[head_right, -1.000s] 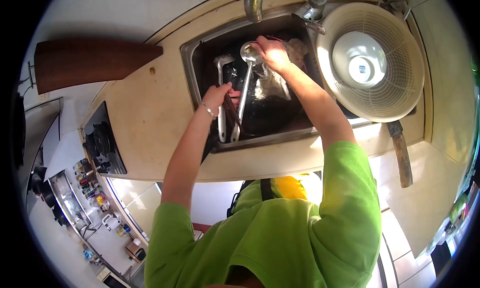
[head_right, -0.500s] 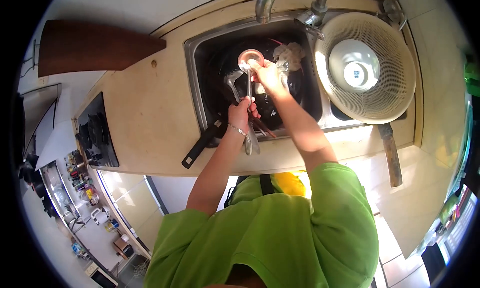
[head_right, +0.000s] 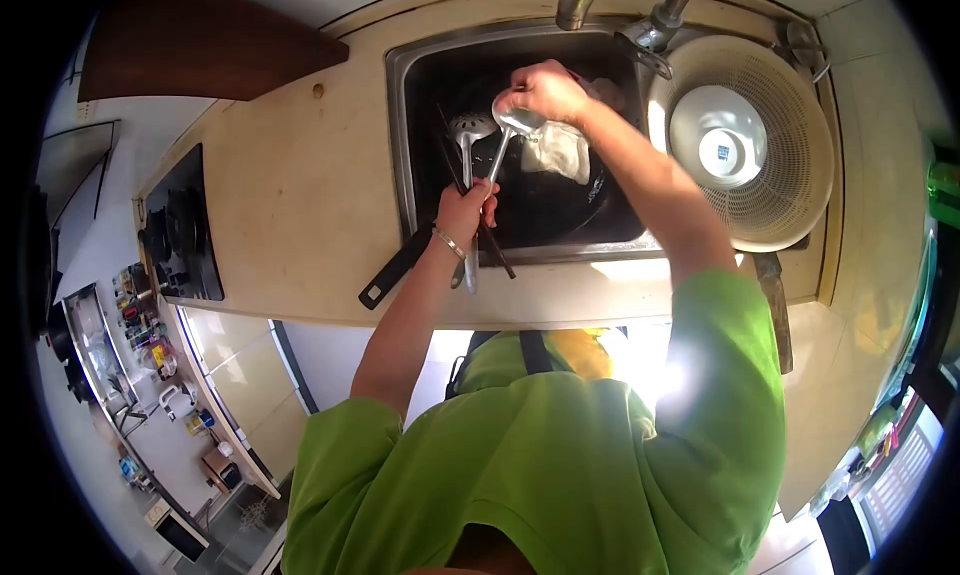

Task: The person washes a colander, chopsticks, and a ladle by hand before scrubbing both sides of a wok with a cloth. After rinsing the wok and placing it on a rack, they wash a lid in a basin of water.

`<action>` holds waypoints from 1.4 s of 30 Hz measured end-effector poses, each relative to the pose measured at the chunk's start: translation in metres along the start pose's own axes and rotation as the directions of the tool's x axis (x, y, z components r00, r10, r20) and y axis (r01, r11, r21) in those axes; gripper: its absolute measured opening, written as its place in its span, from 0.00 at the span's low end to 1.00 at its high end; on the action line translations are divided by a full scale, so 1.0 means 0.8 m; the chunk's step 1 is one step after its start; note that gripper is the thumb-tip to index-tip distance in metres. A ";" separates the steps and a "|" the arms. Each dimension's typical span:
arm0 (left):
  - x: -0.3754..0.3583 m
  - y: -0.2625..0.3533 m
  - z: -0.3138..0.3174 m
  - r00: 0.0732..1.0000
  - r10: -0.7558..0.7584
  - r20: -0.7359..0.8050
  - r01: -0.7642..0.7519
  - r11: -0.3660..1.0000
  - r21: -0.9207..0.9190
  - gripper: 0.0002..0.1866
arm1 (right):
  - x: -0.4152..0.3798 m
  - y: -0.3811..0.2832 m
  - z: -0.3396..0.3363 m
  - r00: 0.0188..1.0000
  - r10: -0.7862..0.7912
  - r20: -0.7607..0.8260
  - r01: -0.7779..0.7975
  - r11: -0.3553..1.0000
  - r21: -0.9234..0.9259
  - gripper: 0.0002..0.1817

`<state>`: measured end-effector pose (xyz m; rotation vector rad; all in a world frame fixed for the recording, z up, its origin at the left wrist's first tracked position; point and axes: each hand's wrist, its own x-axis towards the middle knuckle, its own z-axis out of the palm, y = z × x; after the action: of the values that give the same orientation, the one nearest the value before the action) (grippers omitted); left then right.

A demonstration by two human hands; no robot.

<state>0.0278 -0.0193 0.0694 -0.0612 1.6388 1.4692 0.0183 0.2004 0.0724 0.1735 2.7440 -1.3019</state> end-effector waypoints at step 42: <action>0.123 0.065 0.150 0.875 0.368 0.314 -0.221 0.882 -0.417 0.05 | -0.121 0.036 -0.071 0.540 0.294 -0.788 -0.367 0.926 0.094 0.09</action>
<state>0.0088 0.1426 0.0614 0.2720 1.0666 1.8795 0.1156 0.2564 0.0997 1.5563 3.1376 -1.1611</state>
